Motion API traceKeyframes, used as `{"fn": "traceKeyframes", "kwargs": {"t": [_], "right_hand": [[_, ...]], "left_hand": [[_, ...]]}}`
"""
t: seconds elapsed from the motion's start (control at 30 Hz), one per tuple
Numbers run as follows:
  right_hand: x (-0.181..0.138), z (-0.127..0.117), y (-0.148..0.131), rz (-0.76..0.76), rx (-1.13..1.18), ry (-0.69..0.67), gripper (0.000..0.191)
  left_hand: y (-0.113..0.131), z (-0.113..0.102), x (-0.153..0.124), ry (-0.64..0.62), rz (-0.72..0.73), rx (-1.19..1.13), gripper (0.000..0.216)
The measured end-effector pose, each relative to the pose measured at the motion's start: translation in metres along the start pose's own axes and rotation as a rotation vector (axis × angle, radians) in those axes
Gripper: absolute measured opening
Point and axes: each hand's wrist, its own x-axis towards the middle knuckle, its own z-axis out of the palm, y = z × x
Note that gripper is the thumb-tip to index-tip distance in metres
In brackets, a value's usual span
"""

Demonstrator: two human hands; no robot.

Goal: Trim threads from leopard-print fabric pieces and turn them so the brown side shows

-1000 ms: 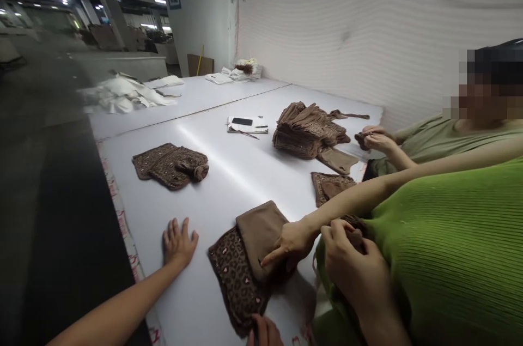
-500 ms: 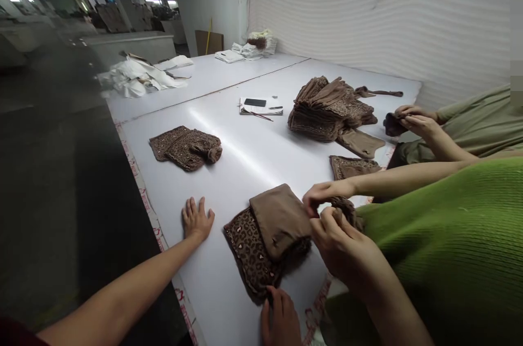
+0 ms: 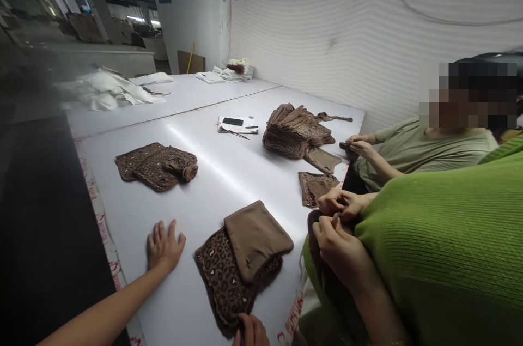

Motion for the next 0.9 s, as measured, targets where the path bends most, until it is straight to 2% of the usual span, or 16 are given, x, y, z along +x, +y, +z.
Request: {"fn": "traceKeyframes", "kwargs": {"t": [0.1,0.2,0.3,0.37,0.47,0.63,0.8,0.9], "right_hand": [[0.043,-0.039,0.035,-0.022,-0.027,0.045,0.032],[0.083,-0.084,0.072,-0.048,-0.035,0.072,0.028],[0.106,-0.118,0.095,-0.094,-0.024,0.072,0.023],[0.112,-0.13,0.1,-0.125,-0.015,0.067,0.021],[0.117,-0.135,0.097,-0.169,-0.005,0.056,0.022],[0.123,-0.127,0.092,-0.215,-0.028,0.038,0.025],[0.13,-0.124,0.107,-0.293,-0.09,-0.046,0.023],[0.128,-0.109,0.104,-0.375,-0.141,-0.129,0.023]], "left_hand": [[0.0,0.001,0.0,0.006,0.003,0.012,0.051],[0.0,0.002,0.0,0.006,0.001,0.025,0.051],[0.0,0.003,0.0,0.008,-0.003,0.038,0.052],[0.0,0.004,0.001,0.011,-0.003,0.043,0.052],[-0.001,0.005,0.001,0.015,-0.002,0.044,0.052],[-0.001,0.007,0.001,0.025,0.0,0.041,0.051],[-0.001,0.007,0.0,0.031,-0.006,0.035,0.051],[-0.001,0.007,0.0,0.036,-0.007,0.026,0.051]]}}
